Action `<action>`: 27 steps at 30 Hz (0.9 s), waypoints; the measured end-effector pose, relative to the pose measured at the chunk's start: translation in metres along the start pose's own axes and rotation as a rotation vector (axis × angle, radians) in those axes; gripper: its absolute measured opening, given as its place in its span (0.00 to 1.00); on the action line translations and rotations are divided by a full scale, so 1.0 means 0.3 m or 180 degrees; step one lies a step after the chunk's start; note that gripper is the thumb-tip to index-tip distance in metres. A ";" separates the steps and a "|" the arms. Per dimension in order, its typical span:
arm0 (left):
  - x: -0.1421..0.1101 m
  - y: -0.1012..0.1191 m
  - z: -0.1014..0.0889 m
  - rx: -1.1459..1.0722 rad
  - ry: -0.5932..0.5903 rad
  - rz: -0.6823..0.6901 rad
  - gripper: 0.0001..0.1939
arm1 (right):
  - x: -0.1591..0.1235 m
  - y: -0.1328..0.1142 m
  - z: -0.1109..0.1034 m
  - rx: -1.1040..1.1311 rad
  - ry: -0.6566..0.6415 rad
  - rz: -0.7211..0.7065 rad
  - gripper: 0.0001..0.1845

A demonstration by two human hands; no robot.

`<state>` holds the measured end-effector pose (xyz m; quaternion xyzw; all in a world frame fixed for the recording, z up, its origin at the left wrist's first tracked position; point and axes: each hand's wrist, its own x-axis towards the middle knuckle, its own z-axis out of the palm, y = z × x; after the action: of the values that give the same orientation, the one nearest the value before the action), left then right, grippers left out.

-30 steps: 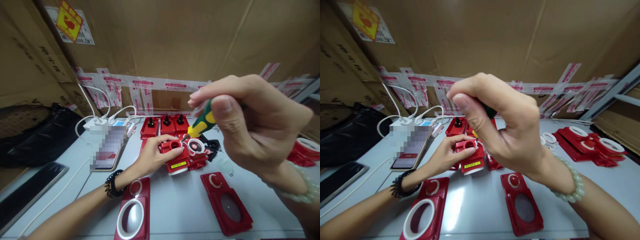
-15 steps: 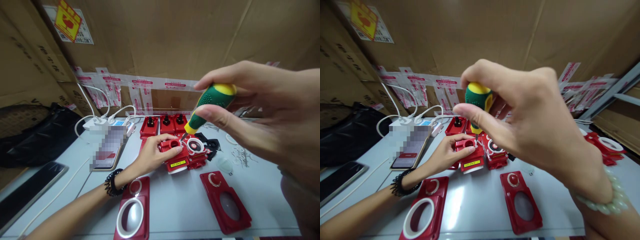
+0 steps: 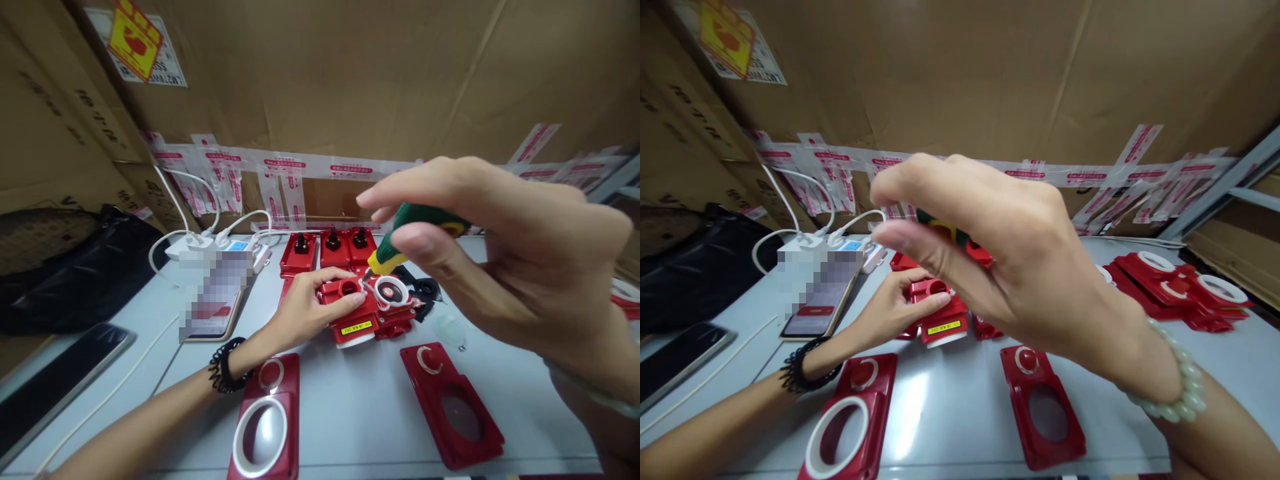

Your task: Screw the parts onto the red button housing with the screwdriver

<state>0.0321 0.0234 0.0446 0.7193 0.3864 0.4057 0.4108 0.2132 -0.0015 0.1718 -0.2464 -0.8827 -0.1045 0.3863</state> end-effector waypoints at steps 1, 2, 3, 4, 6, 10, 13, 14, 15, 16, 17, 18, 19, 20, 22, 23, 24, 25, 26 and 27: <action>0.001 -0.001 0.000 0.0044 0.0034 0.0040 0.12 | 0.002 -0.006 -0.009 0.0028 -0.0077 0.0035 0.11; 0.002 -0.003 -0.001 0.0089 0.0072 0.0079 0.12 | 0.004 -0.013 -0.018 0.0050 -0.0163 0.0070 0.13; 0.002 -0.004 -0.001 0.0121 0.0111 0.0118 0.11 | 0.006 -0.018 -0.027 0.0064 -0.0244 0.0081 0.15; 0.003 -0.006 -0.001 0.0126 0.0126 0.0138 0.12 | 0.009 -0.023 -0.036 0.0059 -0.0318 0.0081 0.17; 0.003 -0.008 0.000 0.0073 0.0084 0.0117 0.12 | 0.013 -0.025 -0.053 -0.0094 -0.0463 0.0127 0.17; 0.002 -0.007 0.000 0.0020 0.0082 0.0054 0.13 | 0.022 -0.005 -0.072 -0.0682 -0.0473 0.0226 0.16; 0.000 -0.004 0.000 -0.0004 0.0091 0.0002 0.14 | 0.030 0.012 -0.061 -0.1079 -0.0104 0.0231 0.20; -0.001 -0.003 -0.001 -0.0025 0.0080 -0.0023 0.14 | 0.032 0.016 -0.053 -0.1212 0.0070 0.0249 0.23; -0.001 -0.002 -0.001 -0.0045 0.0073 -0.0041 0.14 | 0.033 0.019 -0.043 -0.1343 0.0253 0.0286 0.26; -0.002 -0.001 -0.002 -0.0058 0.0072 -0.0053 0.14 | 0.033 0.020 -0.031 -0.1451 0.0411 0.0329 0.29; -0.003 0.000 -0.002 -0.0053 0.0078 -0.0047 0.14 | 0.031 0.020 -0.020 -0.1508 0.0490 0.0387 0.30; -0.003 0.001 -0.003 -0.0035 0.0078 -0.0030 0.13 | 0.028 0.018 -0.010 -0.1477 0.0507 0.0436 0.29; -0.003 0.001 -0.003 -0.0020 0.0075 -0.0007 0.13 | 0.024 0.016 -0.001 -0.1346 0.0462 0.0444 0.26; -0.003 0.001 -0.003 -0.0015 0.0066 0.0009 0.13 | 0.020 0.014 0.005 -0.1129 0.0381 0.0405 0.22; -0.002 -0.001 -0.003 -0.0046 0.0055 -0.0001 0.13 | 0.012 0.009 0.006 -0.0604 0.0147 0.0286 0.14; -0.001 -0.002 -0.002 -0.0069 0.0052 -0.0021 0.14 | 0.008 0.006 0.001 -0.0381 0.0016 0.0260 0.13; 0.000 -0.003 -0.002 -0.0081 0.0043 -0.0046 0.15 | 0.006 0.005 -0.007 -0.0217 -0.0144 0.0264 0.12; 0.001 -0.004 -0.002 -0.0072 0.0031 -0.0065 0.15 | 0.005 0.003 -0.018 -0.0114 -0.0327 0.0288 0.12; 0.001 -0.005 -0.002 -0.0052 0.0021 -0.0068 0.15 | 0.006 0.003 -0.030 -0.0055 -0.0490 0.0310 0.13; 0.002 -0.006 -0.001 -0.0033 0.0021 -0.0055 0.15 | 0.007 0.003 -0.042 -0.0047 -0.0640 0.0330 0.15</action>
<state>0.0315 0.0247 0.0433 0.7124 0.3917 0.4066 0.4168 0.2205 -0.0047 0.1818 -0.3038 -0.9023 -0.0657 0.2989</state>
